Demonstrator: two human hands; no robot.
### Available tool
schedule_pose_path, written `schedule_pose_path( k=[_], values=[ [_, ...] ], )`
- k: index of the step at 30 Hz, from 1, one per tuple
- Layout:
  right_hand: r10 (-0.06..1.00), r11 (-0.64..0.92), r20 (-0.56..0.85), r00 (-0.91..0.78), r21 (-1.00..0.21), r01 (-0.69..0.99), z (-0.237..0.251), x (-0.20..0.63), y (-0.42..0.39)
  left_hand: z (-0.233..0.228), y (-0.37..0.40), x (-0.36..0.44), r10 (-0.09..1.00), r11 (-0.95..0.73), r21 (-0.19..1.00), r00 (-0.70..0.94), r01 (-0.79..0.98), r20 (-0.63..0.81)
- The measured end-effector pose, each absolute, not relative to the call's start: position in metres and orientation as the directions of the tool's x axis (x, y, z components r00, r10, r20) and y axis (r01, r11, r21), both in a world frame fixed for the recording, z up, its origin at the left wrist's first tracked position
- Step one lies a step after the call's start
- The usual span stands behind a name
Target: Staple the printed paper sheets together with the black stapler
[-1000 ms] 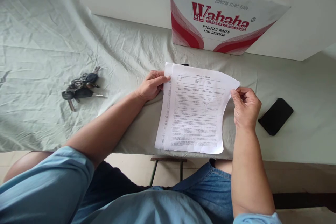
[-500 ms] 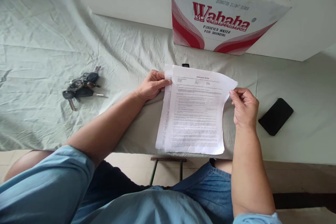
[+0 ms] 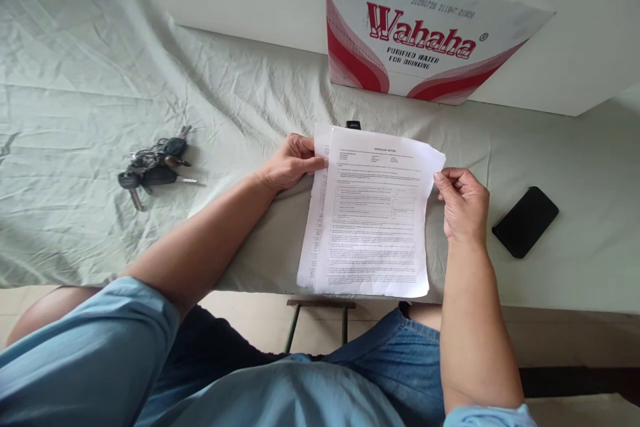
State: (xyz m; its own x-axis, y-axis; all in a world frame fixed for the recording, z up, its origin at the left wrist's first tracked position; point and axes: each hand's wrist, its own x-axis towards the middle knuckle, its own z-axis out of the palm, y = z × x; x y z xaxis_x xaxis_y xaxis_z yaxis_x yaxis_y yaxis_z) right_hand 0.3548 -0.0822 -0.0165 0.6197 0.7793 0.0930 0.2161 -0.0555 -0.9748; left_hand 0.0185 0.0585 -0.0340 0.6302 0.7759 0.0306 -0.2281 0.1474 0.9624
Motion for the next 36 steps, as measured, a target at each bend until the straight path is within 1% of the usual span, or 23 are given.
schedule_pose_path(
  k=[5, 9, 16, 20, 24, 26, 28, 30, 32, 34, 36],
  values=[
    [0.764, -0.045, 0.110, 0.636, -0.974, 0.222, -0.014, 0.352, -0.082, -0.034, 0.056, 0.017, 0.776, 0.122, 0.977, 0.630, -0.173, 0.015],
    [0.724, -0.037, 0.123, 0.679, -0.976, 0.216, -0.010, 0.355, -0.082, -0.035, 0.056, 0.016, 0.779, 0.129, 0.978, 0.627, -0.161, 0.001],
    [0.652, 0.003, 0.057, 0.756, -0.997, 0.073, -0.005, 0.360, -0.081, -0.042, 0.057, 0.016, 0.803, 0.175, 0.967, 0.595, -0.183, -0.033],
    [0.689, 0.024, 0.053, 0.723, -0.998, 0.051, -0.009, 0.355, -0.080, -0.041, 0.055, 0.016, 0.798, 0.184, 0.963, 0.602, -0.199, -0.028],
    [0.746, 0.042, 0.088, 0.660, -0.995, 0.085, -0.017, 0.352, -0.079, -0.037, 0.053, 0.014, 0.778, 0.115, 0.989, 0.628, -0.092, -0.032],
    [0.757, 0.041, 0.105, 0.645, -0.993, 0.113, -0.020, 0.351, -0.079, -0.036, 0.051, 0.014, 0.784, 0.088, 0.995, 0.619, -0.041, -0.044],
    [0.755, 0.042, 0.107, 0.647, -0.992, 0.116, -0.019, 0.350, -0.079, -0.037, 0.051, 0.016, 0.798, 0.110, 0.992, 0.601, -0.059, -0.053],
    [0.767, 0.015, 0.059, 0.639, -0.997, 0.073, -0.014, 0.351, -0.081, -0.038, 0.051, 0.019, 0.833, 0.164, 0.974, 0.550, -0.159, -0.051],
    [0.810, -0.060, -0.054, 0.584, -0.998, -0.008, -0.007, 0.352, -0.084, -0.041, 0.055, 0.022, 0.893, 0.187, 0.938, 0.449, -0.291, -0.039],
    [0.861, -0.153, -0.178, 0.476, -0.984, -0.091, 0.002, 0.355, -0.086, -0.045, 0.062, 0.024, 0.946, 0.151, 0.908, 0.322, -0.391, -0.018],
    [0.888, -0.210, -0.255, 0.382, -0.965, -0.156, 0.008, 0.355, -0.088, -0.050, 0.071, 0.024, 0.975, 0.088, 0.890, 0.223, -0.447, 0.015]
  ],
)
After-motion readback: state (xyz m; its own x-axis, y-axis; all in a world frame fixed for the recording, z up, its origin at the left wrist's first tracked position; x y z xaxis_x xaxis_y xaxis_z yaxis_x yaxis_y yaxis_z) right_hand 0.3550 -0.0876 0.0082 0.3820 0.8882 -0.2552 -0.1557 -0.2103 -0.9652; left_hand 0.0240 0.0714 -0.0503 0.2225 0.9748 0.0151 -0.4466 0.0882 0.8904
